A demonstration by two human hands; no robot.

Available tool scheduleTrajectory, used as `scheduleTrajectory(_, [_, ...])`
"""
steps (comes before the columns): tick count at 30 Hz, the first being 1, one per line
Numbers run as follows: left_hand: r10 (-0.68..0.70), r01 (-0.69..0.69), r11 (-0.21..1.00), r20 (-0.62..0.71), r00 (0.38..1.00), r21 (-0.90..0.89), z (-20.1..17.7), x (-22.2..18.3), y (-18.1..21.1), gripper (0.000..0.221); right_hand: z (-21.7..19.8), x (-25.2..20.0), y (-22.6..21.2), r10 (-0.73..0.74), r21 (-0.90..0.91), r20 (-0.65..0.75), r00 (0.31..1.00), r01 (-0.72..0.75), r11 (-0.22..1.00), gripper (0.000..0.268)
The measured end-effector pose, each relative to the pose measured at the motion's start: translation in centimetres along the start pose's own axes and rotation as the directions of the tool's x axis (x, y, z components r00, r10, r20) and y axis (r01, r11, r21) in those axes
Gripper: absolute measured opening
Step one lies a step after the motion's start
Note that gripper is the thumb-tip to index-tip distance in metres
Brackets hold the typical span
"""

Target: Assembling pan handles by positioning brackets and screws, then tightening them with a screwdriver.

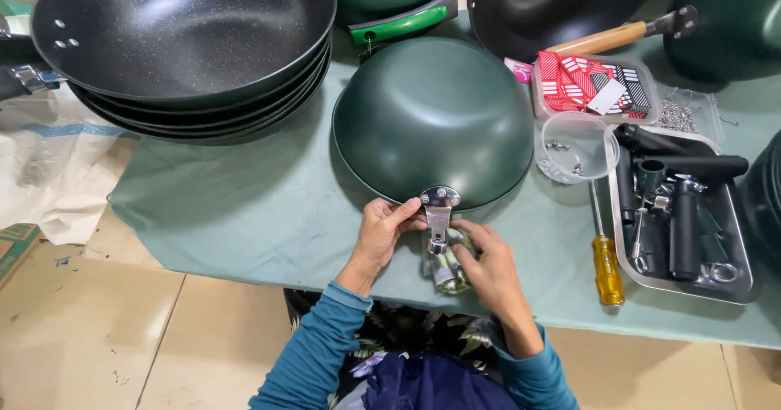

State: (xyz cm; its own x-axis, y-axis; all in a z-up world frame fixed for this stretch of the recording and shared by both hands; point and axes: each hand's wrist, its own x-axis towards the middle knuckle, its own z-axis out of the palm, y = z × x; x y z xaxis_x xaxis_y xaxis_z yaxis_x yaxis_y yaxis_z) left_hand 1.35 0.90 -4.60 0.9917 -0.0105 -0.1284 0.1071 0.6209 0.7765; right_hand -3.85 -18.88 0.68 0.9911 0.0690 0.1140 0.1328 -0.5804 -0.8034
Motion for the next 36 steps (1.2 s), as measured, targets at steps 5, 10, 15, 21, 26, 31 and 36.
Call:
scheduleTrajectory(5, [-0.001,0.001,1.0,0.001,1.0,-0.012,0.4,-0.4,0.7,0.02,-6.0,-1.8,3.7,0.083,-0.108,-0.144,0.986,-0.099,0.989,0.042])
scheduleTrajectory(10, [0.005,-0.005,0.999,0.007,1.0,-0.032,0.3,-0.4,0.3,0.02,-10.3,-2.4,9.3,0.019,-0.353,-0.357,0.934,-0.154,0.923,0.041])
scheduleTrajectory(15, [0.015,-0.015,0.999,0.004,1.0,-0.041,0.0,-0.1,0.0,0.021,-9.3,-1.9,7.1,-0.443,-0.665,-0.491,0.75,0.005,0.746,0.04])
scheduleTrajectory(21, [0.024,-0.024,1.0,-0.017,1.0,-0.02,0.1,-0.3,0.5,0.023,-5.6,3.2,3.0,-0.514,-0.654,-0.344,0.786,0.192,0.731,0.074])
scheduleTrajectory(26, [0.033,-0.033,0.999,-0.014,0.999,-0.008,0.4,-0.7,1.0,0.024,-3.5,5.7,1.1,-0.258,-0.646,-0.298,0.919,0.004,0.763,0.103])
scheduleTrajectory(31, [0.014,-0.013,0.999,0.03,0.999,-0.035,0.1,-1.5,-0.6,0.026,-3.6,6.2,2.6,-0.342,-0.703,-0.315,0.885,0.024,0.711,0.097])
scheduleTrajectory(36, [-0.065,0.065,0.997,0.018,0.998,-0.031,-0.5,-4.1,-0.6,0.03,-3.5,5.1,2.5,-0.609,-0.803,-0.36,0.707,0.098,0.588,0.083])
